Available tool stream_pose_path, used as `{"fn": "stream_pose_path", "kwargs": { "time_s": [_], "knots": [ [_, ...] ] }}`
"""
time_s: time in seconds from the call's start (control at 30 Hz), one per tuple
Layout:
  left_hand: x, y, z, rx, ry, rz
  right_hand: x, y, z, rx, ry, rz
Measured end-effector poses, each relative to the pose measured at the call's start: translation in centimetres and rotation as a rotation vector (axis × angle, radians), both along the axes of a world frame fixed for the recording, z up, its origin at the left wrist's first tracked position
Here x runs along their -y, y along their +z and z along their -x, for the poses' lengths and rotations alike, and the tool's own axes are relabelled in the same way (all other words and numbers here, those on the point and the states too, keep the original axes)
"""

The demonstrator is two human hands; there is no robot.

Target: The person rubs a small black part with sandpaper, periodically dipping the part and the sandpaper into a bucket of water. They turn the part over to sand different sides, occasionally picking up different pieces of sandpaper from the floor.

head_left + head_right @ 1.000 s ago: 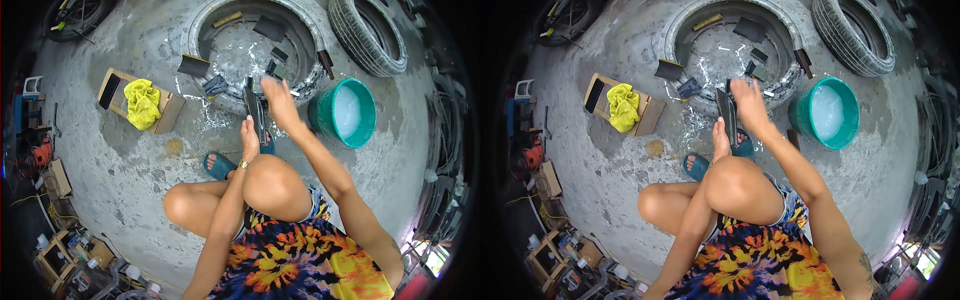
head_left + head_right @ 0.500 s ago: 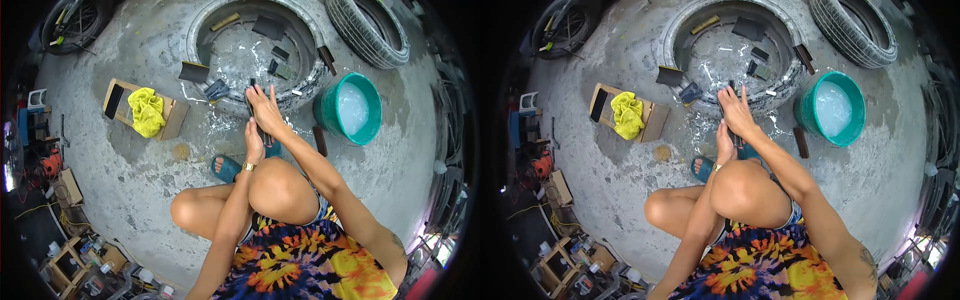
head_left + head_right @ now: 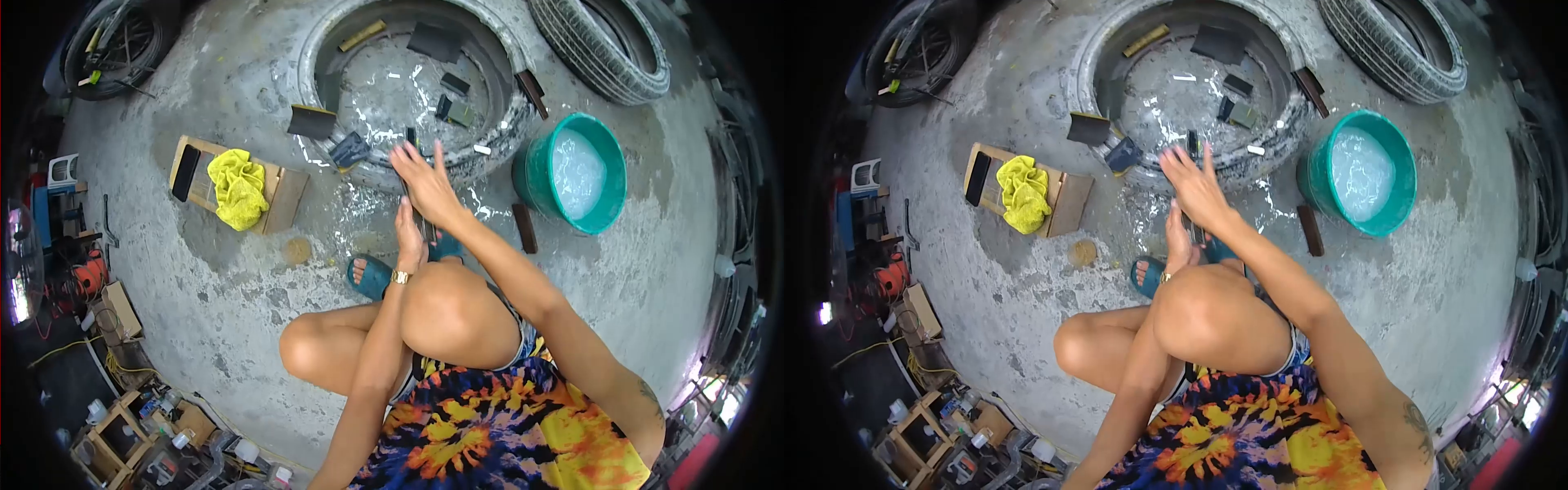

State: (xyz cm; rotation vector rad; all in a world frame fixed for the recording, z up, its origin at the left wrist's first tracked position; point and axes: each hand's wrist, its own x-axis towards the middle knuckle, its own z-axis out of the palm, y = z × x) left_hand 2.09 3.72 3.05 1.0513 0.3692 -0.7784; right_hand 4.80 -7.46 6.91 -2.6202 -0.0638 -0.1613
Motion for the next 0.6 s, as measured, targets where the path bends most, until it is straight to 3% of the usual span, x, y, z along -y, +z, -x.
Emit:
{"fn": "stream_pose_path", "kwargs": {
  "time_s": [0.03,0.2,0.27,0.3,0.4,0.5,0.6],
  "knots": [
    [-0.2,-0.7,0.2,-0.025,0.035,0.097,-0.3,-1.1,-1.0,0.044,0.011,0.006],
    [1.4,-0.4,-0.9,-0.07,0.331,0.005,0.0,-1.8,3.8,-0.049,0.016,0.071],
    [-0.4,-1.1,0.0,-0.003,0.053,0.039,0.1,-0.8,1.6,-0.004,-0.024,0.053],
    [-0.5,-0.7,-0.1,-0.054,0.018,-0.021,0.1,-0.5,0.0,-0.001,-0.04,0.047],
    [0.5,-1.9,-0.1,0.047,0.182,0.052,0.1,-1.7,2.7,0.018,-0.018,0.092],
    [0.9,-1.4,-0.6,0.043,0.192,0.014,0.4,-1.5,2.9,0.004,0.01,0.077],
    [-0.3,-0.4,0.3,0.021,0.016,-0.009,0.2,-1.3,1.5,-0.013,-0.032,0.066]
  ]
}}
